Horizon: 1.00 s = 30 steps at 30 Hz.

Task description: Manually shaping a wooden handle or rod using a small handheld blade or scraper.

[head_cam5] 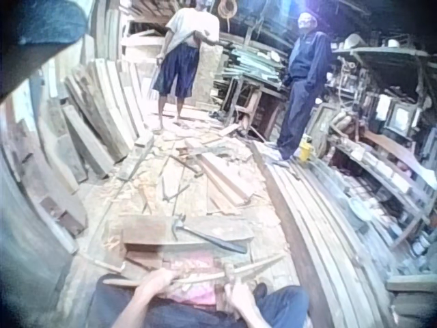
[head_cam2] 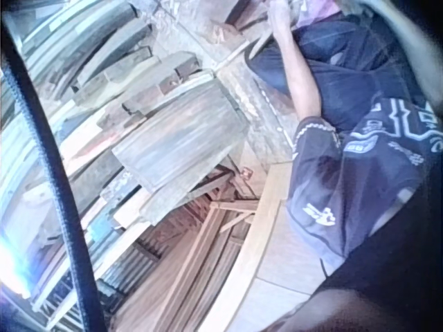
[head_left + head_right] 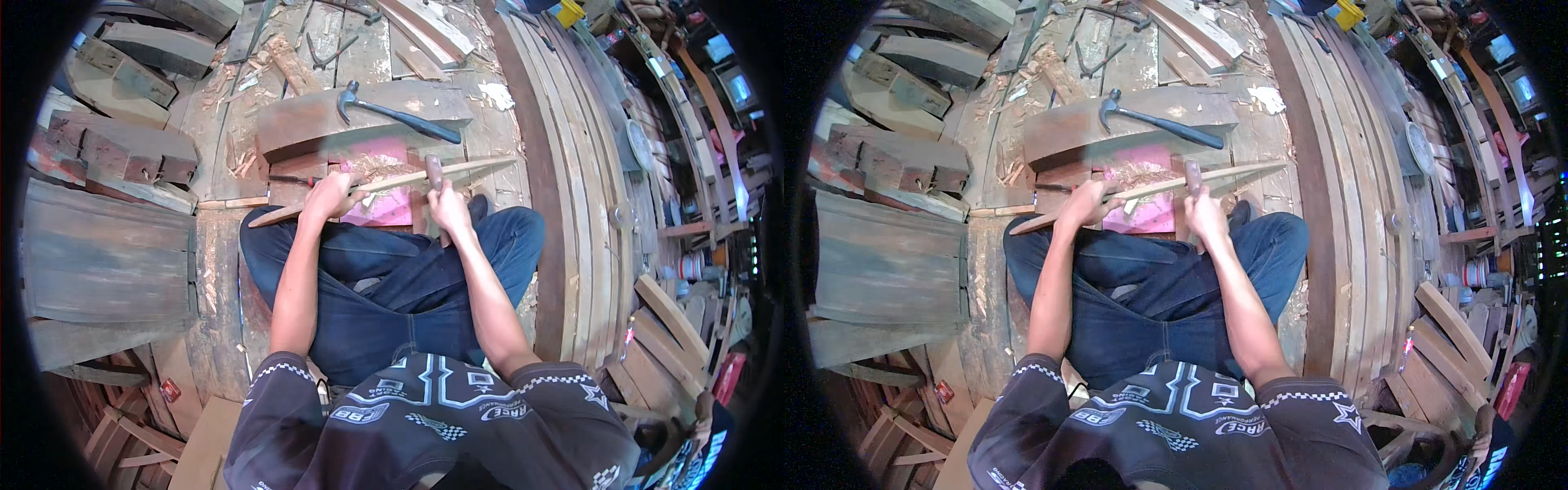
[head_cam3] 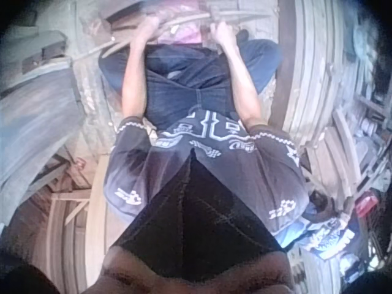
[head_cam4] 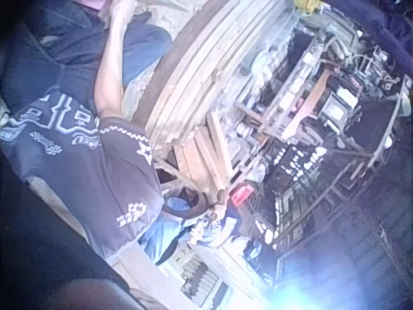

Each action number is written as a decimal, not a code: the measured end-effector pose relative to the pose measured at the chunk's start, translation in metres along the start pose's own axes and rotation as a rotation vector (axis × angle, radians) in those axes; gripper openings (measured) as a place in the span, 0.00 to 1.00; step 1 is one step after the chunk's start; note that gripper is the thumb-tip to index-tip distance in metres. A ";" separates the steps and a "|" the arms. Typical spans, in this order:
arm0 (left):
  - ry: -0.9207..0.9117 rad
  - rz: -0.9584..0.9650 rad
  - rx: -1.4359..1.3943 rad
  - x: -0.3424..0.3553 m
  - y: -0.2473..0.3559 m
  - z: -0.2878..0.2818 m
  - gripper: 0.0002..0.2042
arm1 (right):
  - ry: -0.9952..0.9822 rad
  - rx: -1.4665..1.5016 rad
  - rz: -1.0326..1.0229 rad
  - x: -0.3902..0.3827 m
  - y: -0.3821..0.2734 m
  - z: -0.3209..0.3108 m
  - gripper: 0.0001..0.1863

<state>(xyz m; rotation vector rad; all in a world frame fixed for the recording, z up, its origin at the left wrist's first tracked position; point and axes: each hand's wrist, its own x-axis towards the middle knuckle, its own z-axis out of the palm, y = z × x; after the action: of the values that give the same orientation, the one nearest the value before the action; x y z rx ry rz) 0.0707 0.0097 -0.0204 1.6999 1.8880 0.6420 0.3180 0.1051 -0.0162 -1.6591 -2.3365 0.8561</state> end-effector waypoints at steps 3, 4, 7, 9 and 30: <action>-0.007 -0.029 -0.028 -0.004 -0.003 -0.001 0.18 | -0.220 0.025 -0.243 -0.020 -0.013 0.009 0.20; -0.025 -0.040 0.010 -0.005 -0.008 0.000 0.18 | -0.254 0.070 -0.286 -0.025 -0.018 0.007 0.21; -0.036 -0.012 0.012 -0.002 -0.007 0.000 0.18 | -0.204 0.069 -0.245 -0.005 0.009 0.005 0.24; -0.021 -0.003 0.026 0.001 -0.007 0.003 0.18 | -0.080 0.060 -0.015 0.010 0.019 -0.005 0.24; 0.000 0.010 0.001 0.000 -0.006 0.003 0.17 | -0.125 -0.052 -0.037 0.014 0.011 -0.009 0.22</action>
<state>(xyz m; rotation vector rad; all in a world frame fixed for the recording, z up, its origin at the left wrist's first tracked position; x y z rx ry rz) 0.0680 0.0094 -0.0271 1.7113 1.8809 0.6454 0.3255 0.1237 -0.0176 -1.6206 -2.4841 0.9248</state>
